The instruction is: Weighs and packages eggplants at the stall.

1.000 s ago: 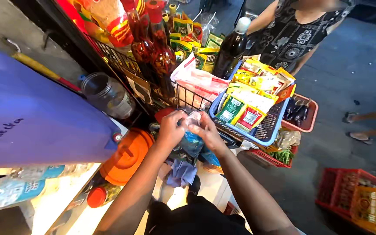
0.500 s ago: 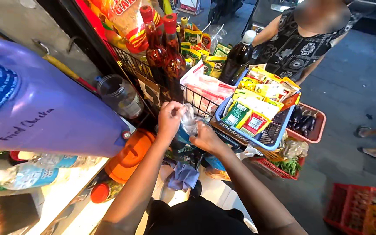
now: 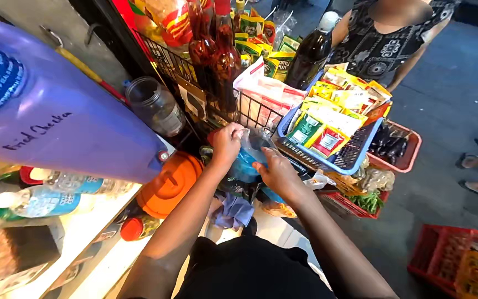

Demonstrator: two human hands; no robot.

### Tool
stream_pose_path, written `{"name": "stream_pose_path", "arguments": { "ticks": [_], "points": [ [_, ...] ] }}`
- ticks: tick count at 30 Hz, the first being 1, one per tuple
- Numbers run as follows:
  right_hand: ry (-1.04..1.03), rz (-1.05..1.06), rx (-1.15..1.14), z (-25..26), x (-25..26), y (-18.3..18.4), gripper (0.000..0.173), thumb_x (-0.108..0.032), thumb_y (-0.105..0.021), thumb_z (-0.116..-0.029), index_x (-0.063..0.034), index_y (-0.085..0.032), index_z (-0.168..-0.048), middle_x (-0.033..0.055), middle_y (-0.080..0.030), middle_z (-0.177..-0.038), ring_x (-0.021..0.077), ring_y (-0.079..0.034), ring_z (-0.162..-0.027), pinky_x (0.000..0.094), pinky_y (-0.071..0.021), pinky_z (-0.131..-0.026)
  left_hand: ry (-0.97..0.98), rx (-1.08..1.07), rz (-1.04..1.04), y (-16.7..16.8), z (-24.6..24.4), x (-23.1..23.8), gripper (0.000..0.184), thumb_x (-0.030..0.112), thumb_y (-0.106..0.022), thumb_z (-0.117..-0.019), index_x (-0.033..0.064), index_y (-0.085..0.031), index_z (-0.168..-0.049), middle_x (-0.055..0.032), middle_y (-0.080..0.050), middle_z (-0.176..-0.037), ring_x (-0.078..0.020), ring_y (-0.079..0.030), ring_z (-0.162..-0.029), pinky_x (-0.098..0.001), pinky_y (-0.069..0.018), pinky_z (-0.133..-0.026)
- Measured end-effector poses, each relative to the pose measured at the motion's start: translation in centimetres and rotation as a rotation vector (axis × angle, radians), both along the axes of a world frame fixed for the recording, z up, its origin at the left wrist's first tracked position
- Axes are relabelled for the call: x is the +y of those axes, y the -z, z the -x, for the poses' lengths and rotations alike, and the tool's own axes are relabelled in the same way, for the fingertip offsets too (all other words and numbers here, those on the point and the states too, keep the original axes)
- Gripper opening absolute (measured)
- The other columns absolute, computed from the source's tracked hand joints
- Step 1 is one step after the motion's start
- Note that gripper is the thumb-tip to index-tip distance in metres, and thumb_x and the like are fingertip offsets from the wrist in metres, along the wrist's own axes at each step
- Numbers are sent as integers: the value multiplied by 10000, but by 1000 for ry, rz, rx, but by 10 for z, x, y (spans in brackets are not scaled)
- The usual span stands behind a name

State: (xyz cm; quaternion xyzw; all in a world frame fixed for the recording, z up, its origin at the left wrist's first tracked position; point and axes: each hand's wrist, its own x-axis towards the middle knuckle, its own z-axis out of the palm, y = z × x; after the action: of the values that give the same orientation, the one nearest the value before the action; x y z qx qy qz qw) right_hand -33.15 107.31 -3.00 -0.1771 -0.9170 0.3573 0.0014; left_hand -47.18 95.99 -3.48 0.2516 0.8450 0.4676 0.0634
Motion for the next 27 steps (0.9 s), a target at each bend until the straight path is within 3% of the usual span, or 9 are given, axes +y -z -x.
{"name": "stream_pose_path", "arguments": {
  "ticks": [3,6,10,13,16,20,24,26,27],
  "points": [
    [22,-192,298,-10,-18,0,357,-146,-674,-977,33,-645,-1285,228,-658,-1296,376,-681,-1156,535,-570,-974,3,-43,-8,4,0,0,156,106,-600,-1013,26,-709,-1092,-108,-723,-992,-188,-695,-921,-401,-565,-876],
    [-92,-159,382,7,-27,23,345,-212,-727,-945,-4,-696,-1218,185,-692,-1253,354,-665,-1186,543,-531,-1036,27,-98,-39,4,-2,3,165,181,-654,-1006,34,-713,-1051,-84,-697,-905,-164,-665,-826,-377,-556,-806],
    [-139,-149,174,34,-32,59,676,-349,-807,-886,37,-567,-1387,227,-639,-1346,377,-617,-1259,585,-454,-1089,76,-137,-81,0,-6,6,160,187,-659,-1006,33,-703,-1018,-79,-676,-854,-157,-645,-780,-369,-546,-766],
    [-163,-160,-100,43,-35,74,673,-269,-786,-888,8,-523,-1443,234,-636,-1338,404,-617,-1238,613,-447,-1077,141,-171,-196,-7,-11,3,148,156,-642,-1016,22,-702,-1037,-70,-672,-878,-125,-630,-792,-319,-539,-771],
    [-271,-217,-364,46,-33,93,556,-51,-669,-901,2,-542,-1440,289,-595,-1381,493,-571,-1277,700,-449,-1029,193,-157,-451,-45,-21,-2,114,86,-597,-1015,7,-672,-1048,-30,-663,-908,-75,-625,-826,-275,-541,-784],
    [-397,-241,-504,35,-27,119,475,2,-596,-942,-17,-565,-1416,267,-567,-1427,494,-570,-1276,720,-454,-996,188,112,-739,-136,-24,-36,105,81,-498,-1047,63,-584,-1104,30,-646,-968,-85,-650,-888,-328,-583,-820],
    [-435,-190,-504,16,-18,59,370,-17,-557,-979,-20,-622,-1343,264,-626,-1344,476,-592,-1256,710,-461,-997,10,489,-748,-196,-21,-95,95,98,-468,-1077,80,-560,-1094,21,-656,-980,-130,-672,-939,-375,-584,-891],
    [-389,-151,-428,1,0,2,322,-45,-568,-982,-42,-658,-1291,258,-680,-1215,467,-641,-1162,699,-496,-938,-99,530,-698,-188,-23,-124,146,123,-469,-1089,49,-593,-1115,-6,-667,-1027,-135,-669,-994,-366,-567,-943],
    [-357,-147,-350,-10,12,-28,285,-45,-592,-977,-32,-673,-1250,256,-695,-1138,465,-662,-1094,692,-511,-895,-155,506,-614,-177,-26,-139,181,162,-466,-1098,59,-596,-1168,25,-657,-1069,-82,-652,-1018,-301,-556,-946]
  ]
}}
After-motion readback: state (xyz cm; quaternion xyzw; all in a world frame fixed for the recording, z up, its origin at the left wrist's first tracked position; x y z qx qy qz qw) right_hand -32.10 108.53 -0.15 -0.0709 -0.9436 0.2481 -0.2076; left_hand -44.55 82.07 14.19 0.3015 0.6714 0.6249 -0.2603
